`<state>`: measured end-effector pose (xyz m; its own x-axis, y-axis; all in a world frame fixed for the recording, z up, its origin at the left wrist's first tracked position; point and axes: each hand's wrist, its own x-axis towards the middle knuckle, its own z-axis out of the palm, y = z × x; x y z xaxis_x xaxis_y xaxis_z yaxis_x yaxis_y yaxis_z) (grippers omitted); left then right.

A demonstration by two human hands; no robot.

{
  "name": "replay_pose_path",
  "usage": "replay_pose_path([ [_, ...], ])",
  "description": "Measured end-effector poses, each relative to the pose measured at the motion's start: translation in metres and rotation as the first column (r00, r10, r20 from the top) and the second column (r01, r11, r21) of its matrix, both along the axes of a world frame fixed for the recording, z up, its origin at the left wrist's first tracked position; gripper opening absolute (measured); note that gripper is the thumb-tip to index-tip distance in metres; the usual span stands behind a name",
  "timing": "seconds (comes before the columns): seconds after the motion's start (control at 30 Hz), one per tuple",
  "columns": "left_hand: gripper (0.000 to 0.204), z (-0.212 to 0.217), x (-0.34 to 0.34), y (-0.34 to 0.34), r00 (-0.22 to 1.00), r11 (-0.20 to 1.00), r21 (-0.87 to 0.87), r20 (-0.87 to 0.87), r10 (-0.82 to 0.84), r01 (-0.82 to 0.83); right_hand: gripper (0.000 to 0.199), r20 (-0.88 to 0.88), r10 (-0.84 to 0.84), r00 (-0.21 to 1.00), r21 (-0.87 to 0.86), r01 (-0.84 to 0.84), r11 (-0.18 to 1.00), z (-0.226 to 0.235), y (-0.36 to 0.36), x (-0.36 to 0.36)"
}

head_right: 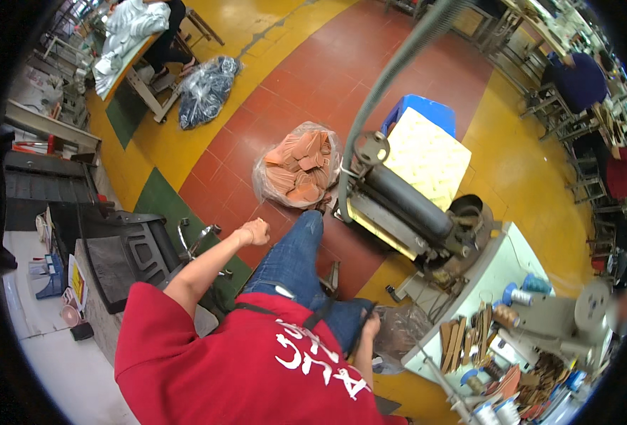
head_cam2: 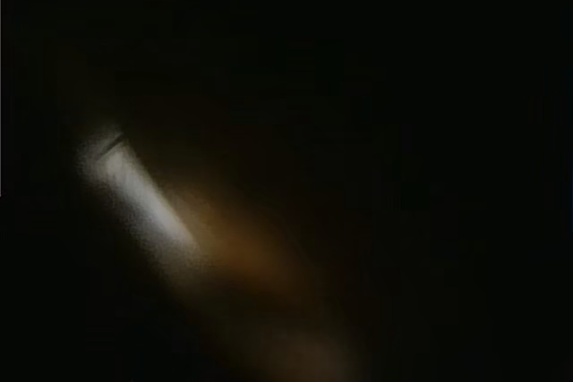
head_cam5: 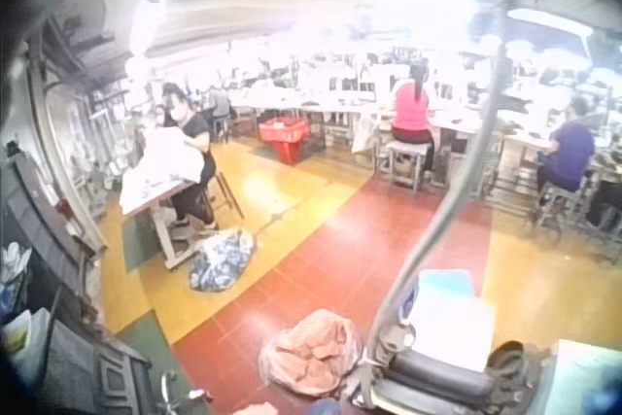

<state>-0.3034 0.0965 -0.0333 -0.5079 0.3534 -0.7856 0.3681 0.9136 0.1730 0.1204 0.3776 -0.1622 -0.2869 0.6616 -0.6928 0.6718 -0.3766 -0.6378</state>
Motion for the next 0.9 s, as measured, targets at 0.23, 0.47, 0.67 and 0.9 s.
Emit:
replay_pose_path([
  [0.23, 0.025, -0.131, -0.131, 0.017, 0.979, 0.982, 0.103, -0.116, 0.169, -0.157, 0.070, 0.242, 0.952, 0.189, -0.077, -0.974, 0.213, 0.000, -0.071, -0.216],
  [0.47, 0.041, -0.308, -0.149, 0.040, 0.874, 0.848, 0.252, -0.018, 0.486, -0.466, 0.048, -0.013, 1.000, 0.004, -0.143, -0.990, 0.002, -0.071, -0.095, -0.181],
  [0.67, 0.107, -0.407, -0.104, 0.048, 0.761, 0.742, 0.185, 0.061, 0.646, -0.645, 0.039, -0.264, 0.585, 0.767, -0.451, -0.634, 0.628, -0.065, -0.085, -0.128],
  [0.9, 0.115, -0.399, -0.125, 0.073, 0.605, 0.606, 0.030, -0.043, 0.795, -0.795, 0.043, 0.018, 0.705, 0.709, -0.595, -0.559, 0.577, -0.037, -0.089, -0.161],
])
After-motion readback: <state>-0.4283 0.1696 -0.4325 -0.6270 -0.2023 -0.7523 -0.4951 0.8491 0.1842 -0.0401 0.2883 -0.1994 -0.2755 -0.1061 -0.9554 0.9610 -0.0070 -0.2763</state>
